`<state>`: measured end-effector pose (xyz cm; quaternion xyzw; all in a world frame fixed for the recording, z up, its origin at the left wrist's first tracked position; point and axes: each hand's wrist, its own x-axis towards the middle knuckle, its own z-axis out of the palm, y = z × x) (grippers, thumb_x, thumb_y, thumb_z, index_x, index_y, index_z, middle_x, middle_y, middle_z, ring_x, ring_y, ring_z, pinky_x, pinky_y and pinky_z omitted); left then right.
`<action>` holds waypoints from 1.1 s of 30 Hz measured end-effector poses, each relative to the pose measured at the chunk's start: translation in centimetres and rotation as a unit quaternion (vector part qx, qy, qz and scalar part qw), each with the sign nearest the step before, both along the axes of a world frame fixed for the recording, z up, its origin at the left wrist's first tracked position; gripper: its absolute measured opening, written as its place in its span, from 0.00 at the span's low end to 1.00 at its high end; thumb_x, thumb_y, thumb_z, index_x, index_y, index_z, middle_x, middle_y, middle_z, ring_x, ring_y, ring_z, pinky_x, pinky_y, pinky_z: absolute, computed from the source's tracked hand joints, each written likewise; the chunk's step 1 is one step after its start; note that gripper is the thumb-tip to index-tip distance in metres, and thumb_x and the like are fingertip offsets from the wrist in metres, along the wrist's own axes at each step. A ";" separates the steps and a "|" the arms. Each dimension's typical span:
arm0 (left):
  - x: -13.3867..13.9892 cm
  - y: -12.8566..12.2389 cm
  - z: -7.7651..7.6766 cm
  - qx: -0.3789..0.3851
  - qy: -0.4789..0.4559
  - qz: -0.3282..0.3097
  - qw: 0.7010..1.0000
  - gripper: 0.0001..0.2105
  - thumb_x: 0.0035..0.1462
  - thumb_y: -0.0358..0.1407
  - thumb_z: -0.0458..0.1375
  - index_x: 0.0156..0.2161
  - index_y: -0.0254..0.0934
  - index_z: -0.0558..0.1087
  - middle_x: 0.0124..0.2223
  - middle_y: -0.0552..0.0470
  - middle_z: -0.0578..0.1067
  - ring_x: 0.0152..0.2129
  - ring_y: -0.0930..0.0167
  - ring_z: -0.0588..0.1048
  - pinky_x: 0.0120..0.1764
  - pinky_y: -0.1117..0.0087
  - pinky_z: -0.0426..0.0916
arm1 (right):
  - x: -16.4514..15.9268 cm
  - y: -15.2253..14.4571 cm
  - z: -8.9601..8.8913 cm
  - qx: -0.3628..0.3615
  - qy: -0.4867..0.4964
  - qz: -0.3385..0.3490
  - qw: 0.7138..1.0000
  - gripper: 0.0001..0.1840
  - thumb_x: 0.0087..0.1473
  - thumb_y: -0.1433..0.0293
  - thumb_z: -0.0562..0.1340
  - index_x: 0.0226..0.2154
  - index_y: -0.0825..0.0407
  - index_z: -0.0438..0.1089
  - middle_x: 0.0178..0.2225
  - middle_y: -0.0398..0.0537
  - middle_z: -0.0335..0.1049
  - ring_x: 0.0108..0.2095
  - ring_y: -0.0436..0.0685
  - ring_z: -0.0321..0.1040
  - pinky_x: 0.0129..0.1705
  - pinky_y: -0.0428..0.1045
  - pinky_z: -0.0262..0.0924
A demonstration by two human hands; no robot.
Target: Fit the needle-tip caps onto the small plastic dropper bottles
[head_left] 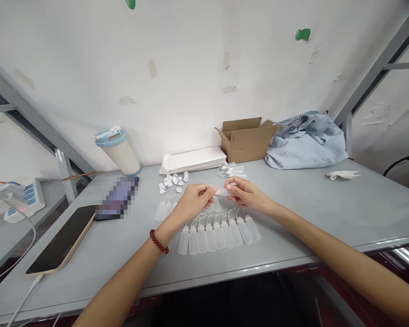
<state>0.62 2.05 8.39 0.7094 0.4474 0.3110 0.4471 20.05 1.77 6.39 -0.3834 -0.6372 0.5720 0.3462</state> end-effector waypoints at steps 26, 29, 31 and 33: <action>0.3 -0.5 -1.0 0.123 0.057 -0.001 0.991 0.16 0.61 0.42 0.50 0.23 0.38 0.65 0.20 0.58 0.65 0.18 0.73 0.63 0.24 0.72 0.58 | 0.2 0.1 -0.2 -0.017 0.000 0.013 1.000 0.24 0.56 0.48 0.53 0.23 0.49 0.51 0.19 0.32 0.38 0.18 0.45 0.33 0.19 0.44 0.33; 0.3 -0.4 -1.2 0.103 0.064 -0.001 0.993 0.18 0.61 0.44 0.48 0.22 0.38 0.63 0.19 0.58 0.64 0.17 0.73 0.64 0.23 0.72 0.59 | 0.2 -0.1 -0.1 -0.017 0.001 0.028 0.999 0.23 0.55 0.48 0.54 0.27 0.50 0.56 0.19 0.32 0.40 0.18 0.45 0.36 0.19 0.44 0.34; 0.4 -0.3 -1.5 0.088 0.062 -0.003 0.994 0.19 0.62 0.45 0.46 0.22 0.38 0.63 0.19 0.57 0.65 0.17 0.72 0.66 0.23 0.72 0.60 | 0.3 -0.2 0.0 -0.018 -0.002 0.042 0.999 0.21 0.55 0.49 0.57 0.32 0.50 0.59 0.19 0.31 0.42 0.18 0.45 0.38 0.19 0.43 0.35; 0.4 -0.3 -1.6 0.075 0.057 -0.005 0.996 0.21 0.62 0.46 0.45 0.22 0.38 0.63 0.19 0.57 0.65 0.17 0.72 0.67 0.23 0.71 0.62 | 0.3 -0.4 0.2 -0.022 -0.005 0.055 0.998 0.19 0.55 0.51 0.58 0.35 0.50 0.60 0.18 0.31 0.44 0.17 0.45 0.39 0.19 0.43 0.36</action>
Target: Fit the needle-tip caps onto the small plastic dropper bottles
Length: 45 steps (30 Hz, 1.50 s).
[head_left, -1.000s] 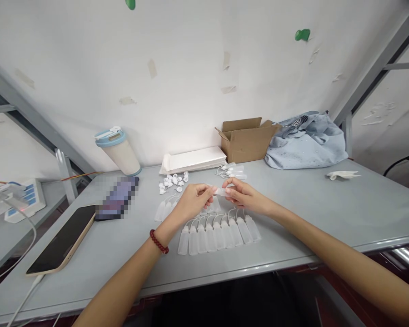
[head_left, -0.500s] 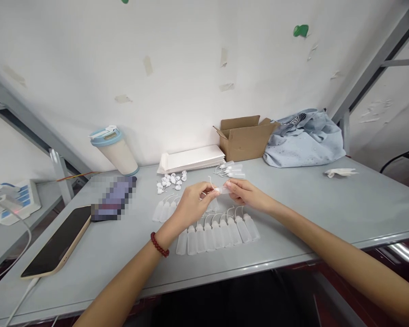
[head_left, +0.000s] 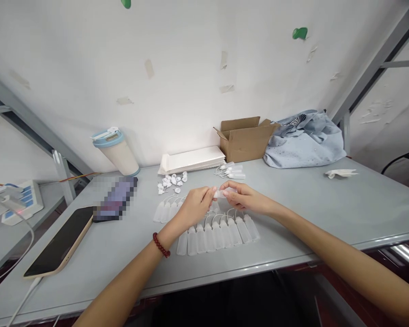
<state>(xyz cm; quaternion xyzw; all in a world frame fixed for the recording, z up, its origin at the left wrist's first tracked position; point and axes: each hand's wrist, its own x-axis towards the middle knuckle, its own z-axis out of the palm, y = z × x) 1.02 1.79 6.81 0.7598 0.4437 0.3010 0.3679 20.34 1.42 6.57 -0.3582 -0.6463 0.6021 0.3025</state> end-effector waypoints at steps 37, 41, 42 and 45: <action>-0.2 -0.2 0.8 0.120 -0.055 -0.020 0.991 0.06 0.56 0.34 0.58 0.32 0.35 0.76 0.40 0.46 0.79 0.41 0.64 0.74 0.42 0.67 0.67 | 0.4 0.4 -0.5 -0.075 0.033 0.025 0.996 0.24 0.58 0.50 0.54 0.23 0.52 0.58 0.16 0.31 0.40 0.16 0.43 0.34 0.16 0.42 0.33; -0.3 -0.3 1.3 0.093 -0.039 -0.021 0.995 0.07 0.56 0.36 0.58 0.36 0.36 0.76 0.40 0.47 0.79 0.36 0.66 0.76 0.37 0.69 0.69 | 0.4 0.4 -0.4 -0.066 0.022 0.028 0.997 0.25 0.58 0.50 0.53 0.23 0.52 0.59 0.15 0.31 0.40 0.16 0.44 0.35 0.16 0.42 0.33; -0.4 -0.4 1.4 0.080 -0.033 -0.023 0.996 0.08 0.56 0.37 0.57 0.37 0.36 0.76 0.39 0.47 0.79 0.34 0.66 0.76 0.35 0.69 0.69 | 0.4 0.4 -0.3 -0.061 0.019 0.028 0.998 0.25 0.59 0.50 0.53 0.23 0.52 0.59 0.15 0.31 0.40 0.15 0.44 0.35 0.17 0.42 0.34; -0.5 -0.7 1.8 0.039 -0.021 -0.030 0.999 0.10 0.57 0.40 0.56 0.34 0.36 0.75 0.31 0.50 0.78 0.27 0.69 0.76 0.30 0.71 0.69 | 0.2 0.2 -0.1 -0.037 0.007 0.021 0.999 0.24 0.58 0.50 0.53 0.23 0.53 0.61 0.15 0.31 0.40 0.16 0.44 0.35 0.17 0.43 0.34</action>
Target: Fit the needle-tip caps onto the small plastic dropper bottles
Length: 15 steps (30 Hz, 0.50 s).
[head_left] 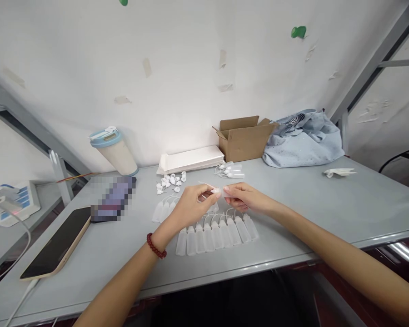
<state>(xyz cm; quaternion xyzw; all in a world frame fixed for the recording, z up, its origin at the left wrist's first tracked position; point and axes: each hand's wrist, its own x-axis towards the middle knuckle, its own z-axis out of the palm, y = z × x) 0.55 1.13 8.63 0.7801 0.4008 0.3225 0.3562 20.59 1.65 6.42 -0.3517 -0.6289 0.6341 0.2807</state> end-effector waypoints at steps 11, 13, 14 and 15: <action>0.1 0.0 0.0 -0.025 0.031 -0.050 0.998 0.19 0.61 0.43 0.49 0.24 0.35 0.70 0.22 0.53 0.72 0.19 0.73 0.71 0.23 0.75 0.65 | -0.2 -0.5 0.5 0.141 -0.034 -0.084 0.986 0.21 0.55 0.53 0.58 0.27 0.55 0.66 0.21 0.38 0.54 0.21 0.47 0.48 0.22 0.45 0.43; 0.2 -0.1 -0.2 0.020 0.040 -0.049 0.998 0.18 0.61 0.40 0.50 0.21 0.35 0.67 0.20 0.54 0.68 0.19 0.73 0.68 0.24 0.74 0.62 | -0.1 -0.4 0.6 0.134 -0.033 -0.077 0.987 0.22 0.55 0.52 0.57 0.25 0.54 0.65 0.19 0.36 0.50 0.20 0.46 0.45 0.21 0.44 0.41; 0.3 -0.2 -0.4 0.047 0.045 -0.047 0.997 0.18 0.61 0.39 0.51 0.20 0.36 0.66 0.20 0.55 0.67 0.19 0.73 0.67 0.24 0.73 0.61 | 0.0 -0.3 0.6 0.129 -0.032 -0.073 0.988 0.23 0.55 0.51 0.57 0.25 0.54 0.64 0.19 0.35 0.48 0.19 0.46 0.43 0.21 0.44 0.40; 0.4 -0.3 -0.7 0.075 0.049 -0.044 0.995 0.18 0.60 0.38 0.51 0.19 0.36 0.64 0.20 0.55 0.65 0.20 0.72 0.66 0.26 0.72 0.61 | 0.0 -0.3 0.6 0.124 -0.032 -0.070 0.989 0.23 0.55 0.51 0.57 0.24 0.54 0.63 0.18 0.34 0.46 0.18 0.45 0.42 0.20 0.44 0.40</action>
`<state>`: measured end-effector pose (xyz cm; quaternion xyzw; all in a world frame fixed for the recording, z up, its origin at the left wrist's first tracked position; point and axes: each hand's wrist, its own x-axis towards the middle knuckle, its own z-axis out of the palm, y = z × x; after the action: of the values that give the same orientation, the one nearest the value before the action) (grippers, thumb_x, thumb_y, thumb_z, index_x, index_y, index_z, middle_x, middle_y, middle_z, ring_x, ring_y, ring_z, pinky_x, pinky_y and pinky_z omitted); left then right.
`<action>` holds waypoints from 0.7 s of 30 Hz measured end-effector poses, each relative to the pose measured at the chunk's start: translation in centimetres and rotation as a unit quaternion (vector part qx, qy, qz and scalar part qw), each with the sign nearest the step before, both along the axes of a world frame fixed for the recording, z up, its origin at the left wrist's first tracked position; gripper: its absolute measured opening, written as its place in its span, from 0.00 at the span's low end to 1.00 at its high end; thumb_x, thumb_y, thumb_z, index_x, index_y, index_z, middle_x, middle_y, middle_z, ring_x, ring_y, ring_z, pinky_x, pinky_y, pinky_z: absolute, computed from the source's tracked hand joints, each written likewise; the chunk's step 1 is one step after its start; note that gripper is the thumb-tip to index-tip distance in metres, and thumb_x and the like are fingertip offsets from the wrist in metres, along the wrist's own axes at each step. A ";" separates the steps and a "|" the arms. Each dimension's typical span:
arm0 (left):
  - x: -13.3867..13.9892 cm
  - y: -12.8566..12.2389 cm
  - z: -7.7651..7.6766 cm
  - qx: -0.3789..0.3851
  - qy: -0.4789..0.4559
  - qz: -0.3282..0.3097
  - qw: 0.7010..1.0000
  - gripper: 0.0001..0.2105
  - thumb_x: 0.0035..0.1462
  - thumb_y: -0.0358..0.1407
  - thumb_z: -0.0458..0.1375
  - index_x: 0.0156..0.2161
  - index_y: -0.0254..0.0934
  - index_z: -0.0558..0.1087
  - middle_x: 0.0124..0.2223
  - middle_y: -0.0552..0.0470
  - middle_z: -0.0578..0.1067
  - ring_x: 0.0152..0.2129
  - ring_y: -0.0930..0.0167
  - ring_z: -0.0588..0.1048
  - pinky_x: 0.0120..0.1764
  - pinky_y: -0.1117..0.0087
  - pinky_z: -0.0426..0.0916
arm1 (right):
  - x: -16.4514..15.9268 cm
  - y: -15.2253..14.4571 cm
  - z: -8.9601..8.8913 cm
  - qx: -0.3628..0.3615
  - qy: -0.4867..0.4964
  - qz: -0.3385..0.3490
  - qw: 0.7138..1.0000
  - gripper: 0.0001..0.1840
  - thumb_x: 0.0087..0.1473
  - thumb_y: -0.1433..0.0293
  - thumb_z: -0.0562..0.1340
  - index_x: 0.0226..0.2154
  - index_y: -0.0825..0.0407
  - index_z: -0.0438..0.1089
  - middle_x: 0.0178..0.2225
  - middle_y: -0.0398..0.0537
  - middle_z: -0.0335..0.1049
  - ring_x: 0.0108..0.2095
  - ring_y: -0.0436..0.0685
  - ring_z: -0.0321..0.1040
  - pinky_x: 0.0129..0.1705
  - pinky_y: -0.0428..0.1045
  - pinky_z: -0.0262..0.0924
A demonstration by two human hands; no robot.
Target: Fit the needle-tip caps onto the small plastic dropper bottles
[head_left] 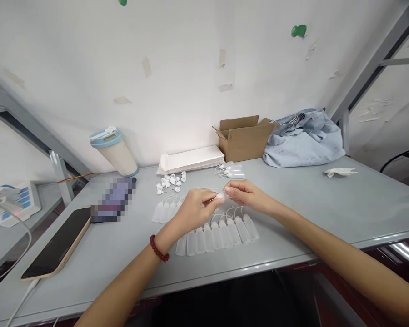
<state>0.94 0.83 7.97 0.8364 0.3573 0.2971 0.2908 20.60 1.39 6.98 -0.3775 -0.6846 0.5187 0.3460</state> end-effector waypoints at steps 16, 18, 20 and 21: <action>0.1 -0.1 0.1 0.028 0.036 0.007 0.999 0.20 0.64 0.39 0.47 0.21 0.36 0.66 0.20 0.55 0.70 0.18 0.74 0.68 0.23 0.74 0.61 | -0.2 0.1 -0.1 -0.058 0.045 0.014 0.997 0.24 0.53 0.51 0.59 0.20 0.52 0.56 0.19 0.33 0.41 0.18 0.44 0.37 0.19 0.44 0.34; 0.2 -0.2 0.2 0.038 0.031 0.008 0.999 0.20 0.63 0.38 0.48 0.19 0.36 0.64 0.19 0.55 0.68 0.18 0.74 0.67 0.23 0.74 0.60 | -0.1 0.1 -0.1 -0.061 0.044 0.016 0.997 0.23 0.53 0.51 0.59 0.22 0.52 0.58 0.18 0.33 0.41 0.18 0.44 0.38 0.19 0.44 0.34; 0.3 -0.2 0.2 0.052 0.027 0.003 0.998 0.21 0.63 0.37 0.48 0.17 0.36 0.61 0.18 0.56 0.66 0.18 0.74 0.66 0.23 0.73 0.58 | 0.0 0.2 -0.1 -0.066 0.041 0.018 0.997 0.23 0.53 0.50 0.59 0.22 0.52 0.58 0.17 0.32 0.41 0.17 0.44 0.37 0.18 0.44 0.33; 0.3 -0.2 0.2 0.060 0.026 -0.001 0.998 0.21 0.63 0.36 0.49 0.17 0.37 0.60 0.18 0.56 0.65 0.17 0.74 0.65 0.23 0.73 0.58 | 0.1 0.2 -0.2 -0.068 0.039 0.020 0.997 0.24 0.53 0.50 0.59 0.21 0.52 0.57 0.17 0.32 0.40 0.17 0.44 0.37 0.18 0.43 0.33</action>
<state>1.24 0.59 8.13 0.8600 0.3455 0.2962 0.2307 20.67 1.60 6.79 -0.3663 -0.6413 0.5849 0.3354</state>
